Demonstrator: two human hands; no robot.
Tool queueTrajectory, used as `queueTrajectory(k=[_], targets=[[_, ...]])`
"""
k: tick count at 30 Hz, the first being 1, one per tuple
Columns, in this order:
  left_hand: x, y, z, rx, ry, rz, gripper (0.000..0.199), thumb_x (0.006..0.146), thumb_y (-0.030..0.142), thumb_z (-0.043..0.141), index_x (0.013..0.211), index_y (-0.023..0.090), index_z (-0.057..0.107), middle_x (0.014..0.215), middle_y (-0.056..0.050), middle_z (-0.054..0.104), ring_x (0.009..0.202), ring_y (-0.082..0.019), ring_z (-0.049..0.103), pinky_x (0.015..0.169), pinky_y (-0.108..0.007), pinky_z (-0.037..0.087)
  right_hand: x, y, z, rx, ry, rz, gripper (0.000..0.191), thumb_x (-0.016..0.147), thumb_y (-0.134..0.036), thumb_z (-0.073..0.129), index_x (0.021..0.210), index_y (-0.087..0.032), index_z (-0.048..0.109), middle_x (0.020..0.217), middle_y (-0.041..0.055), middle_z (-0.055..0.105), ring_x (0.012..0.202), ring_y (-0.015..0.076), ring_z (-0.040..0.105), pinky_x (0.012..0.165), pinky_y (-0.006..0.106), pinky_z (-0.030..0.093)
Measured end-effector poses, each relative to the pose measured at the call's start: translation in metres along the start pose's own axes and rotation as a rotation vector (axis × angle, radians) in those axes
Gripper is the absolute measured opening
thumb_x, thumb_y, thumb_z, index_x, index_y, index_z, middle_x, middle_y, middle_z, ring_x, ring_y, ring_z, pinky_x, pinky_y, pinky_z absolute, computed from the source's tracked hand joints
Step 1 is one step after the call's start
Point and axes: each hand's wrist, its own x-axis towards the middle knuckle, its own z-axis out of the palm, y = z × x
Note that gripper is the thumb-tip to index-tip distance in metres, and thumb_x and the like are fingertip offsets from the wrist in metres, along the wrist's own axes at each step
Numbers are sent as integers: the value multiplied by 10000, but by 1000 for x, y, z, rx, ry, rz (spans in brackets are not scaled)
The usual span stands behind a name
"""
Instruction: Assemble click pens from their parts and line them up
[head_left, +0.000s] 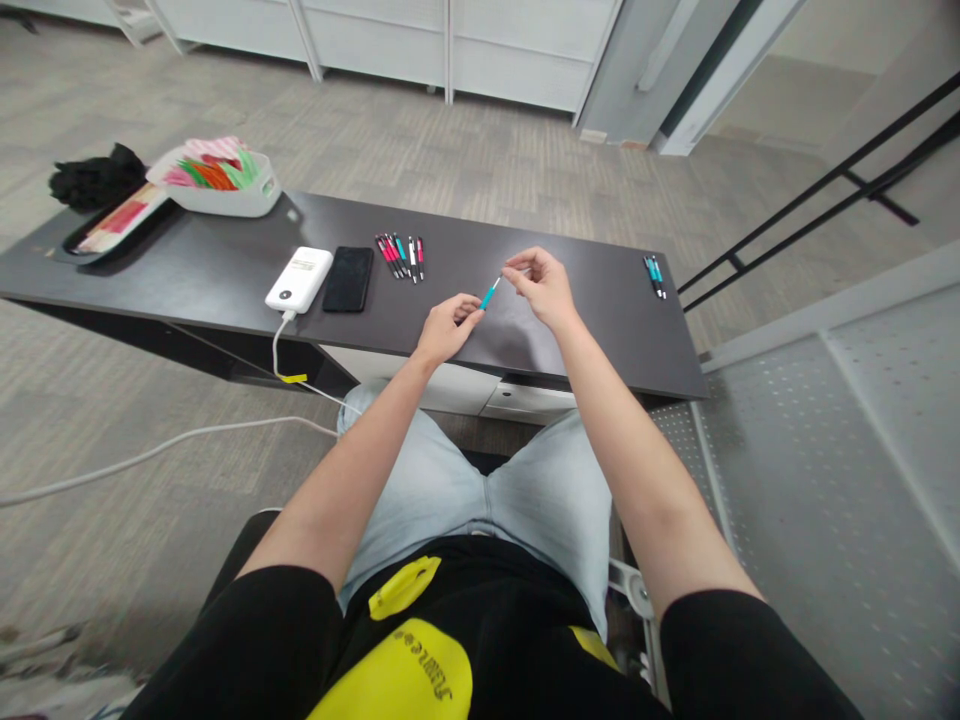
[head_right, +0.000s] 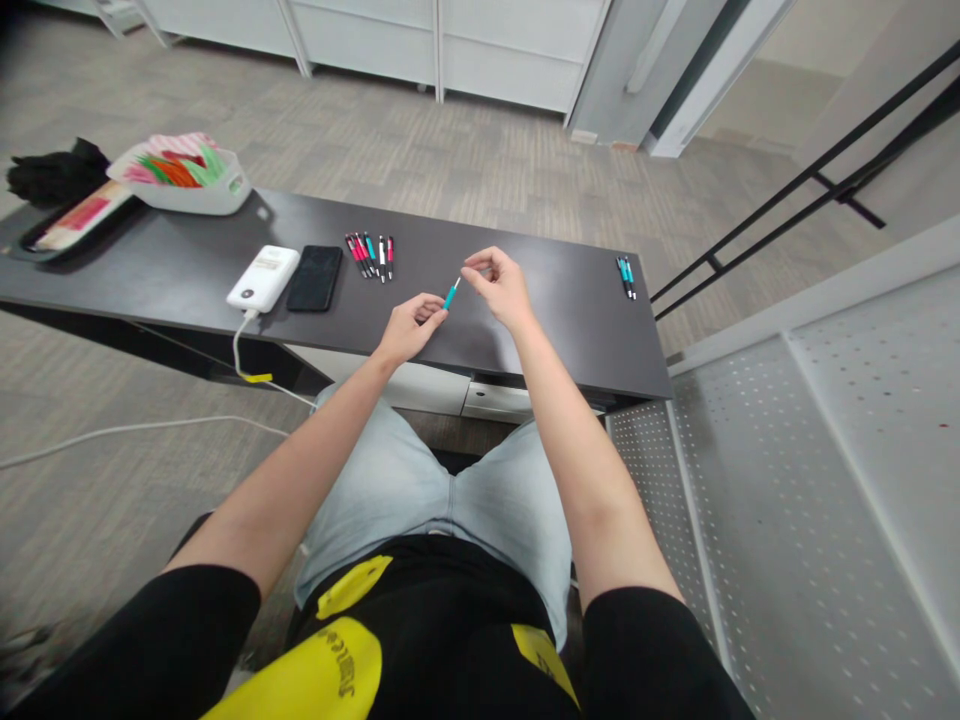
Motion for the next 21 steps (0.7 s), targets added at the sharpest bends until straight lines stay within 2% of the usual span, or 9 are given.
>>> queueTrajectory(k=[6,12,17,21], targets=[[0,1,0,-2,6,-7,124,1009,187,947,1051,288,889,973,-13,922,906,-247,856,960,-393,708,-9,-3,7,-57,15,43,687,910,-709,1083,1356,-359,695,1067,-6,891,712,203,661,769,415,669],[0,2,0,-7,2,-15,129,1031,159,944,1058,268,881,998,-27,926,941,-245,864,957,-375,696,-12,3,11,-58,-42,35,751,870,-700,1072,1403,-348,677,1105,13,900,705,203,636,751,411,633],[1,1,1,14,75,-27,126,1079,169,905,1157,251,849,1069,-36,944,992,-221,895,908,-321,683,-9,19,14,-9,-79,25,573,897,-564,956,1358,-341,699,1107,19,894,714,206,628,744,399,594],[4,-3,0,13,180,2,111,1130,189,874,1201,248,813,1124,-58,947,1068,-220,917,921,-303,695,-14,30,23,-136,-154,72,343,919,-417,882,1217,-291,768,1138,22,875,770,198,655,857,407,652]])
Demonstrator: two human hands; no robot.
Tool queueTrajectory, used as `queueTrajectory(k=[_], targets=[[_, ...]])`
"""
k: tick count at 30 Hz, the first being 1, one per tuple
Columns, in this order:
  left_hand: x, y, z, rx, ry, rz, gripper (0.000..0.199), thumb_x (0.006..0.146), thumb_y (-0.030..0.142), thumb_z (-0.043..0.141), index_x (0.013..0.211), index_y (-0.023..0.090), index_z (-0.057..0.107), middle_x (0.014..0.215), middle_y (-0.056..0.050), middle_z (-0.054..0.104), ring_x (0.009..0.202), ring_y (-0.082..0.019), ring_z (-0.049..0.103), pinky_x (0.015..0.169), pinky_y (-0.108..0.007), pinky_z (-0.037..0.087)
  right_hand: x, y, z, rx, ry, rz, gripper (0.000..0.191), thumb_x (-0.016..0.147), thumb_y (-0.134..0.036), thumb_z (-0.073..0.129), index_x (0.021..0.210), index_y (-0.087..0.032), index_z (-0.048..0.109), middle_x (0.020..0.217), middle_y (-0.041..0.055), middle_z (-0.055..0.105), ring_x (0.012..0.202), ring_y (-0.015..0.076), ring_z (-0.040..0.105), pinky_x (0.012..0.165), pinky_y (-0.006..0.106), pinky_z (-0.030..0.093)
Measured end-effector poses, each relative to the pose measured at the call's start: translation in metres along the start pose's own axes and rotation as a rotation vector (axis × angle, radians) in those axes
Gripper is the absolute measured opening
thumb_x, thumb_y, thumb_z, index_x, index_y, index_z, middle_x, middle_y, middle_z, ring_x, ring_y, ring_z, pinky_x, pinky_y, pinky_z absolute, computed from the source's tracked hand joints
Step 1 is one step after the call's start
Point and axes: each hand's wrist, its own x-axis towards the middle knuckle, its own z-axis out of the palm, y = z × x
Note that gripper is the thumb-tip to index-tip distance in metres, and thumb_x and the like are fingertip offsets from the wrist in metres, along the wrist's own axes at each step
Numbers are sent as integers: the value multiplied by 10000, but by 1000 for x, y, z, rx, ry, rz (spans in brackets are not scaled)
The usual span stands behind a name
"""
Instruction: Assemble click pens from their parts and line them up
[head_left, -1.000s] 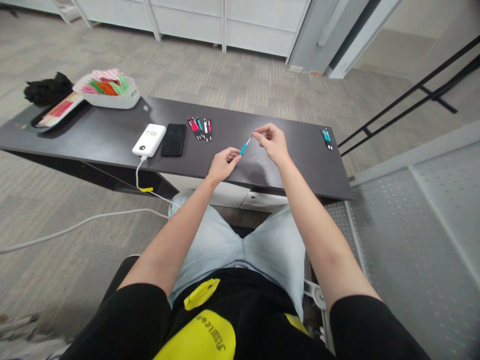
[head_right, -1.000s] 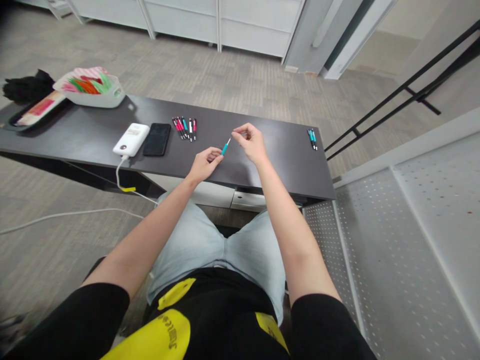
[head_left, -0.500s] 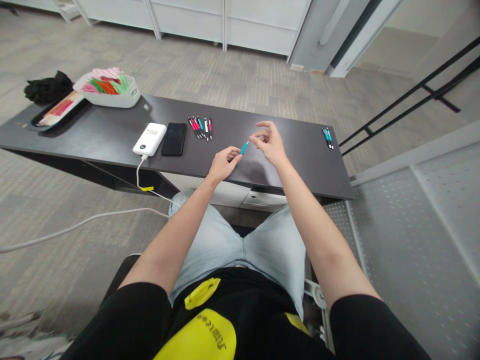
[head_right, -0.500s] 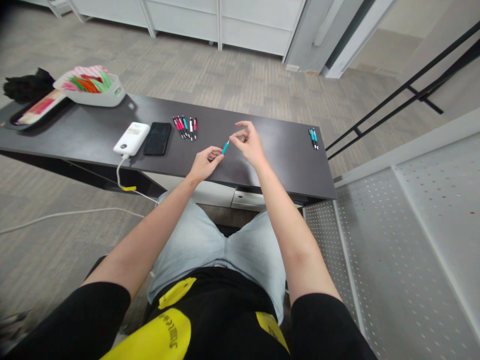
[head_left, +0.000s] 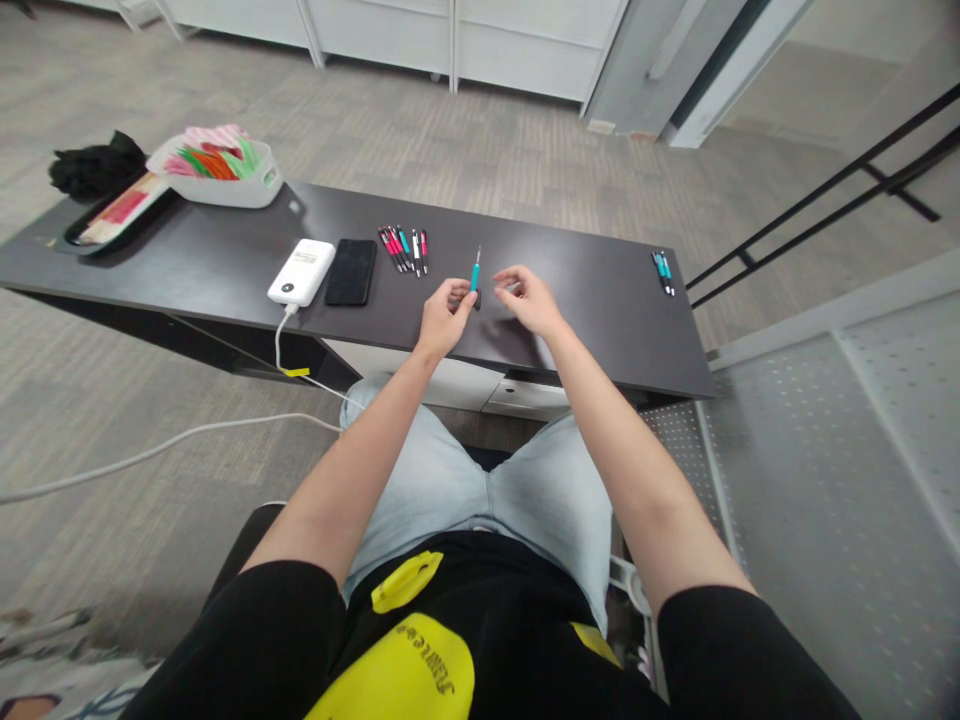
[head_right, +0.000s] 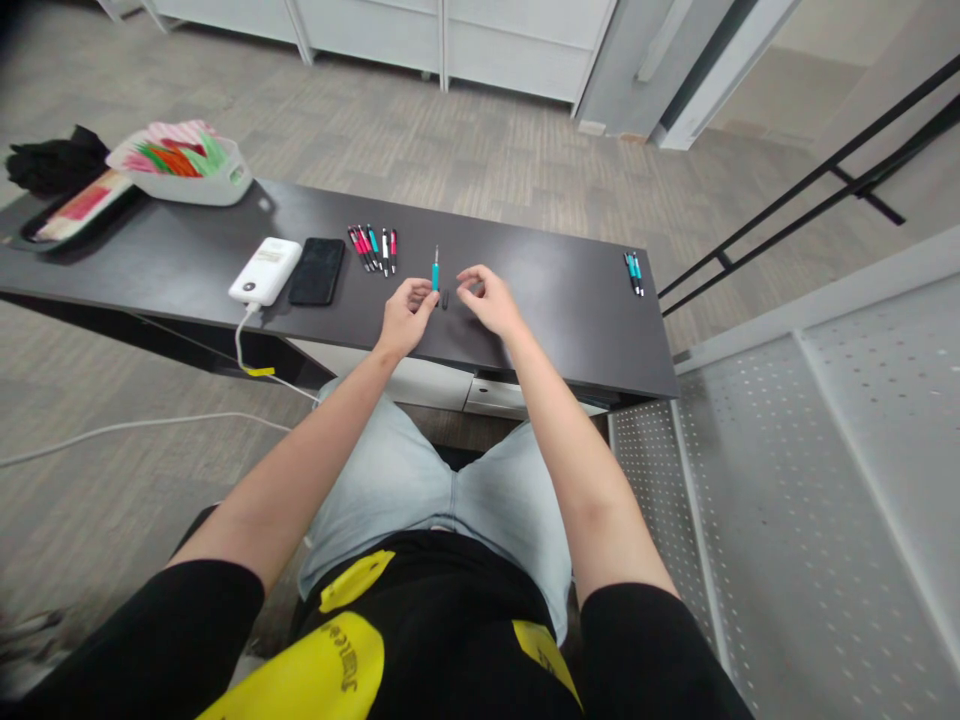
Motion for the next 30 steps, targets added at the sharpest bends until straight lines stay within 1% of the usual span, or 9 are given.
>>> queueTrajectory(k=[4,9,12,15,18,20,23,26,30], targets=[[3,-6,0,-10,128,-13,118,1152,199,853,1229,254,781,1167,-74,933,1124,-231,912,945,-309,703,-5,4,17,-195,-83,32,364,952,-283,896,1311,-234,855,1305,82,848,892,230,746,1035,476,734],[4,-11,0,-12,129,-27,124,1163,236,841,1259,255,765,1214,-92,926,1161,-242,903,949,-317,709,0,0,30,-374,-148,2,617,1032,-204,934,1638,-163,831,1550,181,766,1414,348,839,1361,528,664],[4,-11,0,-4,106,-28,125,1186,293,852,1260,257,758,1219,-95,919,1168,-250,904,957,-325,717,4,-2,28,-413,-186,13,514,1053,-211,943,1560,-189,859,1608,184,740,1469,348,836,1397,526,642],[3,-8,0,2,84,-38,122,1182,293,857,1253,260,764,1206,-89,917,1167,-253,906,959,-328,722,3,-2,24,-370,-158,14,441,1019,-202,949,1450,-212,853,1442,138,814,1383,335,843,1357,541,657],[1,-2,1,-1,64,-35,121,1137,216,843,1237,257,788,1155,-81,923,1125,-256,904,925,-335,719,0,0,17,-208,-105,78,492,1023,-255,910,1502,-233,801,1137,30,838,1089,288,852,1203,516,716],[-1,2,2,17,39,-31,121,1123,192,840,1214,260,801,1129,-72,926,1095,-254,899,921,-342,719,-1,2,11,-68,-53,135,483,1036,-292,862,1512,-253,787,1034,-19,808,882,238,797,1058,460,732],[-3,7,1,62,8,-28,124,1116,170,842,1188,267,812,1125,-62,933,1070,-252,892,928,-353,715,2,4,-3,95,33,145,381,1065,-326,795,1443,-276,788,1006,-17,787,747,196,686,857,384,679],[-4,10,0,93,-23,-22,143,1101,147,855,1172,268,829,1137,-60,942,1071,-258,892,952,-367,711,7,4,-22,179,115,80,286,1073,-418,857,1312,-318,736,1015,-9,784,709,176,596,753,350,616],[-5,14,-2,118,-62,-20,140,1093,148,857,1157,273,853,1139,-54,947,1070,-261,890,990,-382,707,14,-1,-45,172,148,-58,492,1012,-690,1003,1138,-312,715,1007,9,764,718,161,561,715,332,583]])
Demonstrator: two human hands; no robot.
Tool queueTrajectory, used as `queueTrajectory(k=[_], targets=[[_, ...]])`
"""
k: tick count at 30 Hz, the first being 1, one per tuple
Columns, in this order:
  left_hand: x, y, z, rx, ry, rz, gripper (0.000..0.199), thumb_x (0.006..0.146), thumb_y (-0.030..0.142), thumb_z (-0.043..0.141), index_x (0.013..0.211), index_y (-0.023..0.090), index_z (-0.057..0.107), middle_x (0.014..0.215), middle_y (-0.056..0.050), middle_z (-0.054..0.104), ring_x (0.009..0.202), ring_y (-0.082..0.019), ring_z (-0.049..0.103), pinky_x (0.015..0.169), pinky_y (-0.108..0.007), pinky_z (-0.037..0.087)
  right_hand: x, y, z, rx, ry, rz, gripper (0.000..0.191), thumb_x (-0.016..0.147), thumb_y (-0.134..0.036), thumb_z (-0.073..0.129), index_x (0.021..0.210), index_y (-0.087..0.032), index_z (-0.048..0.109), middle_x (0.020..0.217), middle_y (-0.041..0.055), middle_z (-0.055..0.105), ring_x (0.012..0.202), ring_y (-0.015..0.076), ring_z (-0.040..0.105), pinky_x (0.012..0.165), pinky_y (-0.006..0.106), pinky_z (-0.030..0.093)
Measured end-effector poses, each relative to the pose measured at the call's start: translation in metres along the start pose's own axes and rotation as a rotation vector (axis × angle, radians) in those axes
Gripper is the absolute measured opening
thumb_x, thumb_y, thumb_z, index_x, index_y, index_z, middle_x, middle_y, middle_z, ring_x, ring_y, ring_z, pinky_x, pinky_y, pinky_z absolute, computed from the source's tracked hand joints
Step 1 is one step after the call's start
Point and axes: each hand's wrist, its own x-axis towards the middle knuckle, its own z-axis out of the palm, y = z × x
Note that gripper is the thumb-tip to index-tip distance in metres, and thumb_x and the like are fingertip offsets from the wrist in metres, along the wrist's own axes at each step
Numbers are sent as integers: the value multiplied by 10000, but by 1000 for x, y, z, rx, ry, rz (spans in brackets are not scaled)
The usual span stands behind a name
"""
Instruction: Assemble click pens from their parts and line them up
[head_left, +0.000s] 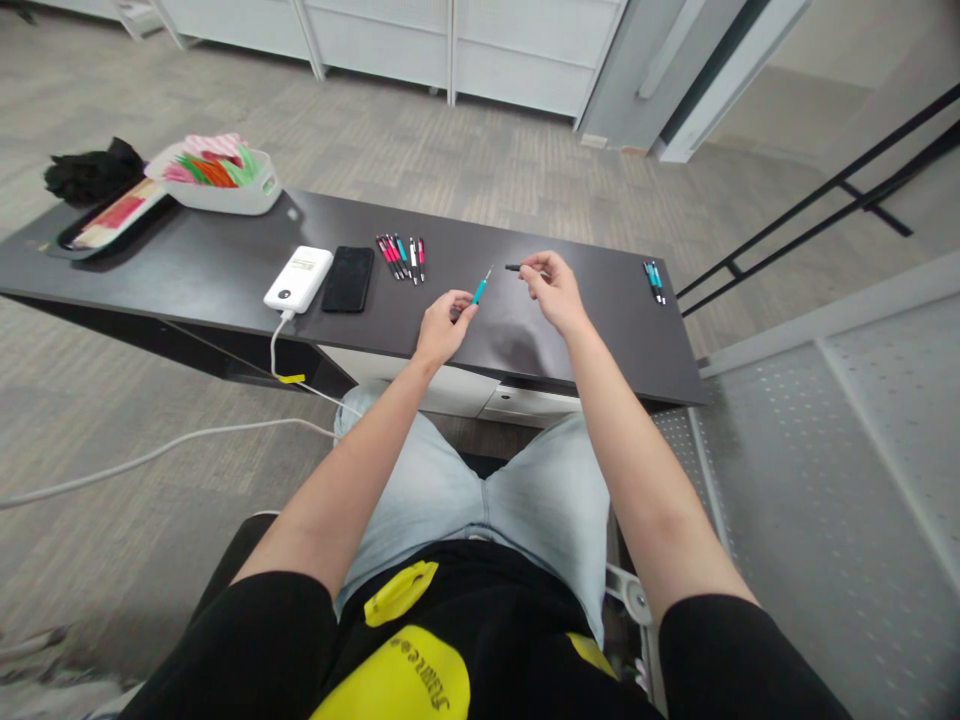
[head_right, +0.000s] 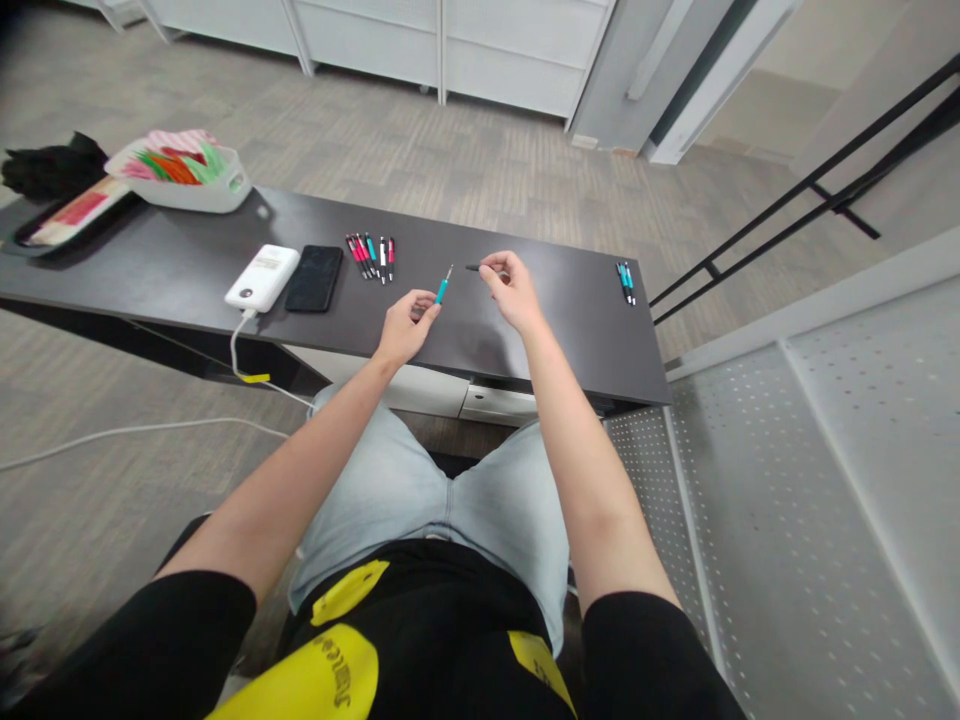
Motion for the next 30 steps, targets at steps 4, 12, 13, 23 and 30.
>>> queueTrajectory(k=[4,12,13,23,30], targets=[[-2,2,-1,22,-15,-5,144,1086,148,853,1146,278,865,1139,-46,947,1070,-257,885,1003,-380,699,7,-11,-10,-63,-40,-99,714,975,-971,952,1151,-289,831,952,19,734,730,180,579,699,349,585],[-2,3,-1,29,-26,7,123,1069,178,860,1130,283,882,1132,-44,945,1073,-260,878,1011,-387,691,6,-36,-6,-209,-33,-136,597,1129,-857,849,1310,-295,932,1279,90,862,816,198,701,795,383,695],[-2,3,-1,23,-24,7,120,1060,178,866,1115,284,881,1122,-46,944,1064,-264,877,1005,-392,692,5,-39,-5,-225,-32,-121,571,1145,-831,844,1325,-296,935,1294,93,866,821,201,715,810,388,706],[-1,-2,1,2,-25,35,113,1038,196,870,1087,297,877,1089,-44,936,1034,-278,868,1011,-423,711,3,-54,2,-257,-12,-50,465,1155,-680,878,1375,-276,949,1226,86,904,814,218,772,866,417,747],[-1,-5,2,19,-37,45,96,1056,212,873,1109,291,883,1110,-48,942,1066,-281,880,1027,-427,694,5,-52,3,-217,19,-43,579,1132,-798,877,1384,-279,935,1177,76,879,800,211,748,791,384,703]])
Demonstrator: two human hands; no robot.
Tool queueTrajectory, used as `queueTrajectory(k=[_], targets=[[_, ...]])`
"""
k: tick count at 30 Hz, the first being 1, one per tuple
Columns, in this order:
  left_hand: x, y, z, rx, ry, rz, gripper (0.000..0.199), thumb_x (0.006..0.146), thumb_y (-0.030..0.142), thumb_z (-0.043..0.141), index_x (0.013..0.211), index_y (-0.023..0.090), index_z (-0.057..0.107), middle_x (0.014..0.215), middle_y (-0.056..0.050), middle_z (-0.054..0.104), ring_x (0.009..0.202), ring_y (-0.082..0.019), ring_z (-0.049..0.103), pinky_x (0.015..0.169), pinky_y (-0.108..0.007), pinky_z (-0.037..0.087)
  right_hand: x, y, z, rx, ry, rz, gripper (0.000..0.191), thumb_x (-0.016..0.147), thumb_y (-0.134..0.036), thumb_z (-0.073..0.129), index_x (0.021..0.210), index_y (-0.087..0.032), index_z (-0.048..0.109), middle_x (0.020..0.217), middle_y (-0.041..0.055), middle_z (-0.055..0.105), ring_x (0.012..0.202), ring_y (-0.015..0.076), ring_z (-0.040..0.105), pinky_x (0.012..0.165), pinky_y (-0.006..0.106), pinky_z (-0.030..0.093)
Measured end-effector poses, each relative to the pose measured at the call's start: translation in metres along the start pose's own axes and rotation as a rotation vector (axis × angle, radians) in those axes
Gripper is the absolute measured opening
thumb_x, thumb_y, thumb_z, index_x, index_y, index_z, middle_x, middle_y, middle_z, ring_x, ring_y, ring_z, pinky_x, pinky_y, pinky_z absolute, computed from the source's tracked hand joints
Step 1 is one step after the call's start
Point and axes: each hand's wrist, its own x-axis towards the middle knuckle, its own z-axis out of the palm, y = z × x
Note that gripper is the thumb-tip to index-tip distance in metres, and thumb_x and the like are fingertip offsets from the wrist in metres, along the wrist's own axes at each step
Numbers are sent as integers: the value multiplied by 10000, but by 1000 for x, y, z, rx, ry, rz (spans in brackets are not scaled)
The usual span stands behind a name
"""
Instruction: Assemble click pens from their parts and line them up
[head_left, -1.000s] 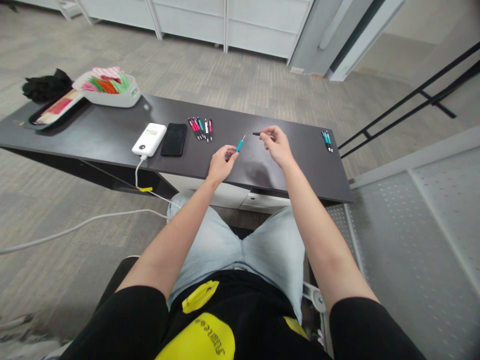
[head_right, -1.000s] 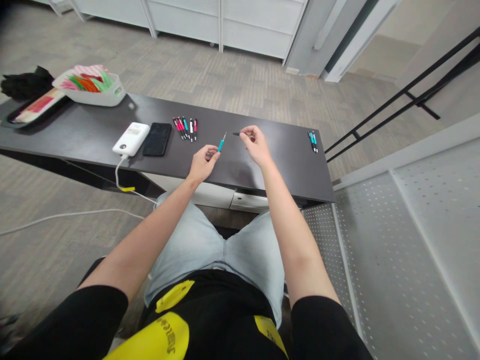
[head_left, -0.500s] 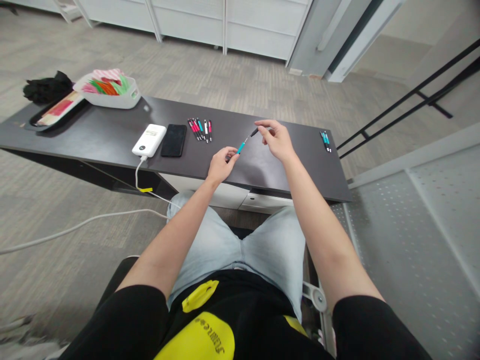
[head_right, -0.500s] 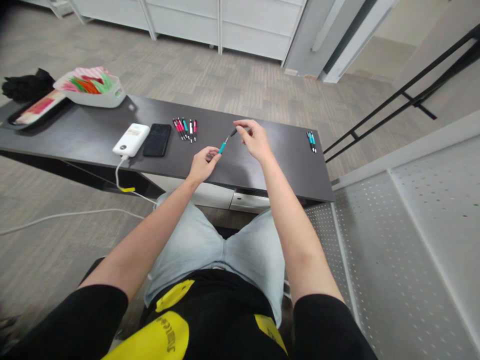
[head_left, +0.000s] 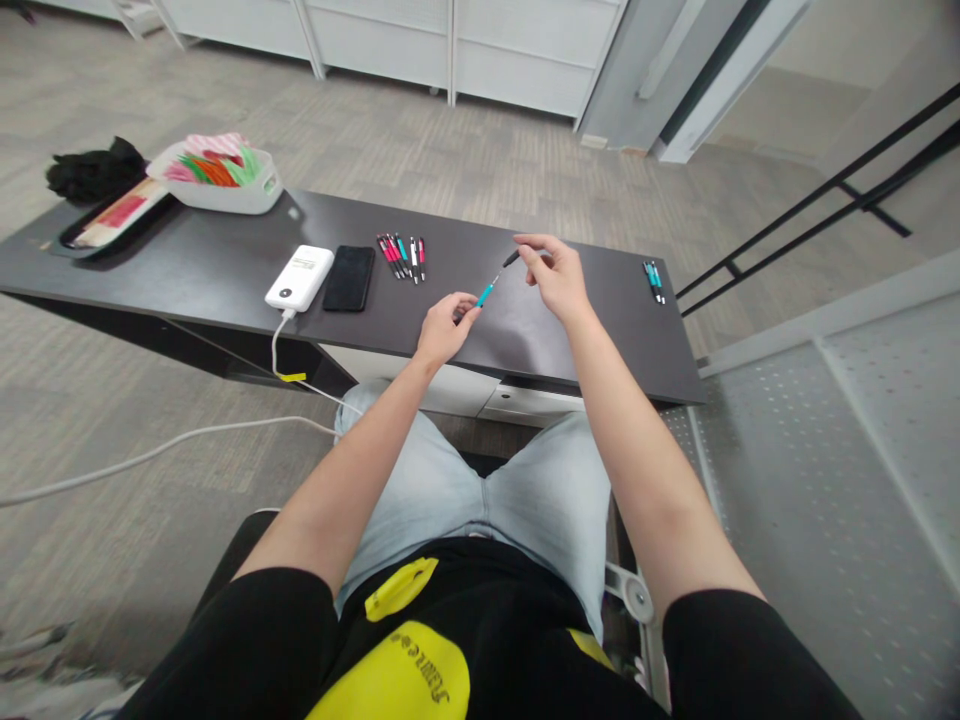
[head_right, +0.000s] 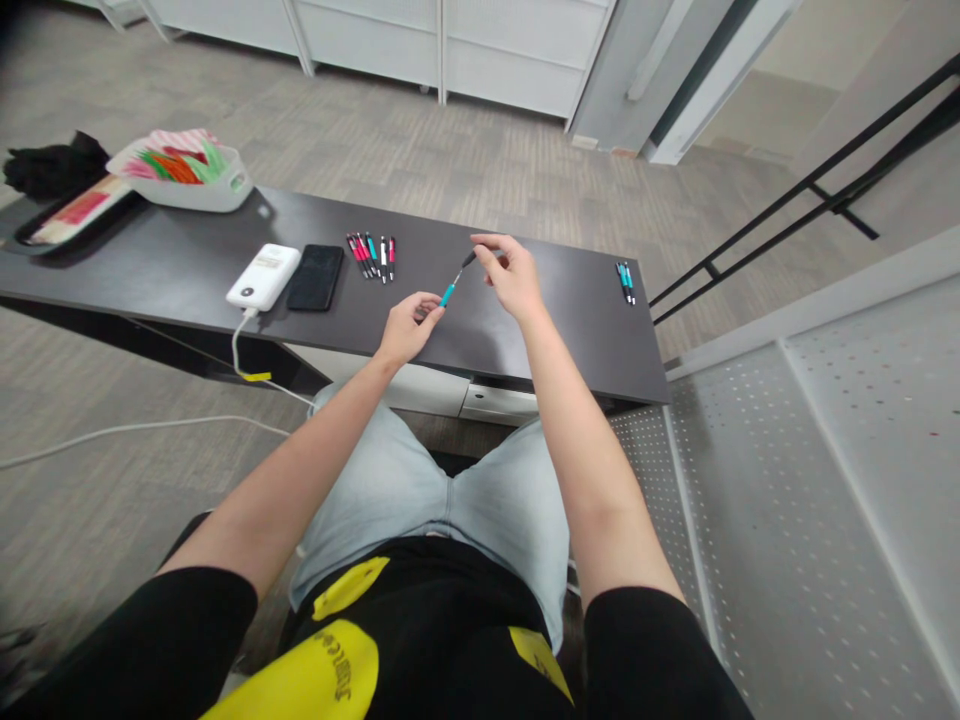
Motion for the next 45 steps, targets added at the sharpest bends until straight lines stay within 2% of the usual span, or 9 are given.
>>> queueTrajectory(k=[3,9,15,20,24,29,37,40,45], targets=[[0,-1,0,1,3,6,106,1051,213,868,1117,293,886,1099,-47,944,1057,-281,880,1022,-431,695,3,1,-3,6,10,9,621,1116,-837,883,1387,-280,930,1125,68,856,805,217,751,764,379,685],[0,-3,-1,1,2,20,84,1037,269,862,1107,310,881,1091,-43,945,1038,-285,876,1013,-437,714,-2,3,3,-6,-47,-7,485,1116,-702,884,1343,-278,947,1115,66,874,784,221,741,839,426,714],[0,-2,0,-13,6,35,85,1038,264,864,1102,312,891,1113,-50,955,1040,-289,883,998,-439,711,-4,0,6,-33,-84,0,471,1113,-688,903,1345,-281,955,1119,73,887,833,236,767,893,444,749],[0,-2,0,-7,2,25,105,1044,238,870,1122,303,896,1135,-55,956,1056,-283,886,1002,-426,706,-4,2,8,-12,-125,32,376,1083,-509,949,1373,-272,923,1244,84,923,811,212,753,895,439,762],[0,-1,-1,12,-9,26,109,1048,217,874,1120,296,896,1127,-58,945,1059,-281,883,977,-413,696,-5,2,11,40,-152,59,292,1006,-466,1010,1185,-274,882,1143,61,921,778,195,719,814,400,744],[0,1,-2,38,-15,37,149,1042,198,853,1152,281,910,1126,-64,940,1065,-274,882,1007,-407,701,-1,0,4,58,-187,61,345,955,-475,1078,979,-272,800,906,15,831,757,187,704,769,366,697],[1,3,-2,33,-26,46,155,1059,157,848,1124,275,924,1135,-73,924,1079,-276,879,990,-395,699,4,-5,-25,-211,-290,-8,504,965,-496,1135,852,-274,697,843,20,803,788,220,689,851,401,603],[1,4,-3,33,-37,55,157,1055,148,842,1102,273,923,1145,-72,923,1077,-274,875,1009,-401,700,4,-9,-27,-337,-319,-58,507,1056,-535,1049,847,-289,658,824,19,793,801,240,688,887,419,588],[0,5,-5,25,-45,58,156,1038,143,848,1074,278,917,1146,-68,916,1065,-272,857,984,-399,707,6,-9,-21,-514,-362,-93,489,1206,-488,882,826,-285,653,794,36,746,884,288,725,892,416,527]])
